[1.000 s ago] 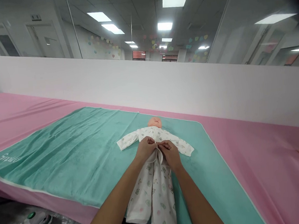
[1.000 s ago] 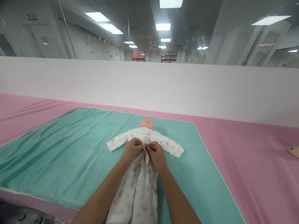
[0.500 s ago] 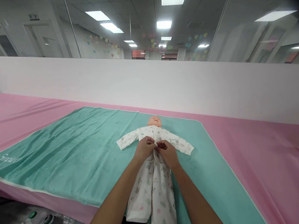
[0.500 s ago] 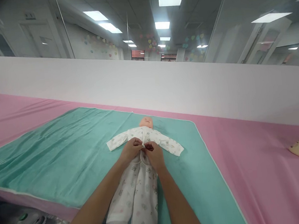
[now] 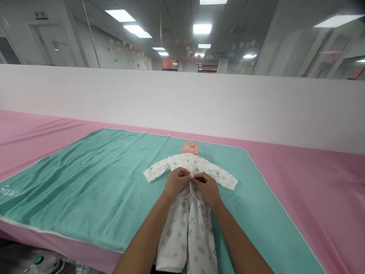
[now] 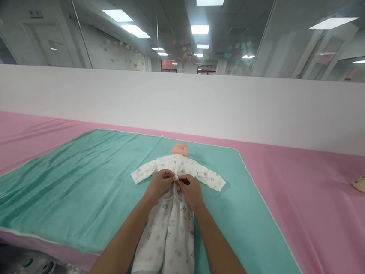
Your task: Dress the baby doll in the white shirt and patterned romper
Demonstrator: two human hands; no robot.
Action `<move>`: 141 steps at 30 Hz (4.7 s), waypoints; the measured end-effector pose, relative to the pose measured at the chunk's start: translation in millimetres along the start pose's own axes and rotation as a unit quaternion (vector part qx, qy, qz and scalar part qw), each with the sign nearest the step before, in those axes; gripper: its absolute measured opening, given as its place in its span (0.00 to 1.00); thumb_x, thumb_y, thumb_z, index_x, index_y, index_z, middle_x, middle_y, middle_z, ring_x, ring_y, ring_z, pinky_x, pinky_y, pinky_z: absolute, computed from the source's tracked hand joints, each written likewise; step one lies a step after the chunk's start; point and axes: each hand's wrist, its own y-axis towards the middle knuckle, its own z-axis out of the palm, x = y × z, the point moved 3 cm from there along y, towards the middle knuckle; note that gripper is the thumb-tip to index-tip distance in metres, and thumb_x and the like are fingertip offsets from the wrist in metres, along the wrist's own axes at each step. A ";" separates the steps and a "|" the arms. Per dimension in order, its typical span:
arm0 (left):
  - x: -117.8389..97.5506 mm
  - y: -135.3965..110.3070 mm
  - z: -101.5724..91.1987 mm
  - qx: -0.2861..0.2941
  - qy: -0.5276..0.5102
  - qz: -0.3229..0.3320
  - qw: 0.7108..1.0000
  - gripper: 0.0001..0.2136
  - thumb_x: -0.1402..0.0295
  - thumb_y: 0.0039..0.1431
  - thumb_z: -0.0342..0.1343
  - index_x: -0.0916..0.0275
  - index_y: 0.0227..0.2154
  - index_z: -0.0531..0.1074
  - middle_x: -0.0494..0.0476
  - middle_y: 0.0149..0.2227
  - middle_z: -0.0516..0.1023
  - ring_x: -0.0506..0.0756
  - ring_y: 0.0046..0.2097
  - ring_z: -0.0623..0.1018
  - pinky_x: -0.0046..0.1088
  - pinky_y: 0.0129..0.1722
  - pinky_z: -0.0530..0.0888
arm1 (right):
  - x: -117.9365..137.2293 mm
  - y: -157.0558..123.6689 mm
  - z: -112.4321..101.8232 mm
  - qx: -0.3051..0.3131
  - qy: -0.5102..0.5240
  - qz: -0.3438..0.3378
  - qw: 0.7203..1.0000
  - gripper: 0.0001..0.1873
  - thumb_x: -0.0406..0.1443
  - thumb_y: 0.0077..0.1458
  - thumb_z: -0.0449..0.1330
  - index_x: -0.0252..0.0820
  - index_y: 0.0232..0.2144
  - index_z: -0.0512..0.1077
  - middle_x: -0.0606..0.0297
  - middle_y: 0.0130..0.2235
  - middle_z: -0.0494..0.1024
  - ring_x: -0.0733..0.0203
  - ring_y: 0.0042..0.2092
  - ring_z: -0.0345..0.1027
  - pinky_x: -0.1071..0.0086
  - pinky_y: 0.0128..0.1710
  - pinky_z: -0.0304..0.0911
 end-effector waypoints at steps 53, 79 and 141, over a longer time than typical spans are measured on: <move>6.5 5.9 -2.4 0.093 0.033 0.049 0.994 0.08 0.65 0.49 0.52 0.66 0.24 0.68 0.50 0.23 0.67 0.47 0.27 0.65 0.22 0.27 0.61 | -1.5 -0.5 4.8 -0.010 -0.057 -0.035 0.998 0.09 0.41 0.46 0.56 0.41 0.29 0.70 0.66 0.27 0.71 0.63 0.29 0.62 0.71 0.29 0.57; 77.8 31.8 -159.0 -0.255 0.160 -0.007 0.954 0.16 0.62 0.46 0.55 0.62 0.38 0.70 0.52 0.24 0.70 0.54 0.30 0.70 0.28 0.32 0.63 | -112.1 20.2 -163.3 -0.136 -0.332 0.133 0.924 0.28 0.54 0.46 0.51 0.42 0.42 0.67 0.62 0.36 0.72 0.56 0.36 0.64 0.66 0.35 0.56; 11.8 -206.9 -35.6 0.118 0.471 0.299 0.821 0.14 0.70 0.58 0.49 0.56 0.48 0.64 0.56 0.35 0.70 0.55 0.38 0.69 0.32 0.36 0.67 | 12.9 -214.2 -18.2 0.159 -0.288 -0.136 0.935 0.20 0.35 0.52 0.55 0.51 0.48 0.61 0.61 0.42 0.66 0.57 0.42 0.62 0.64 0.40 0.60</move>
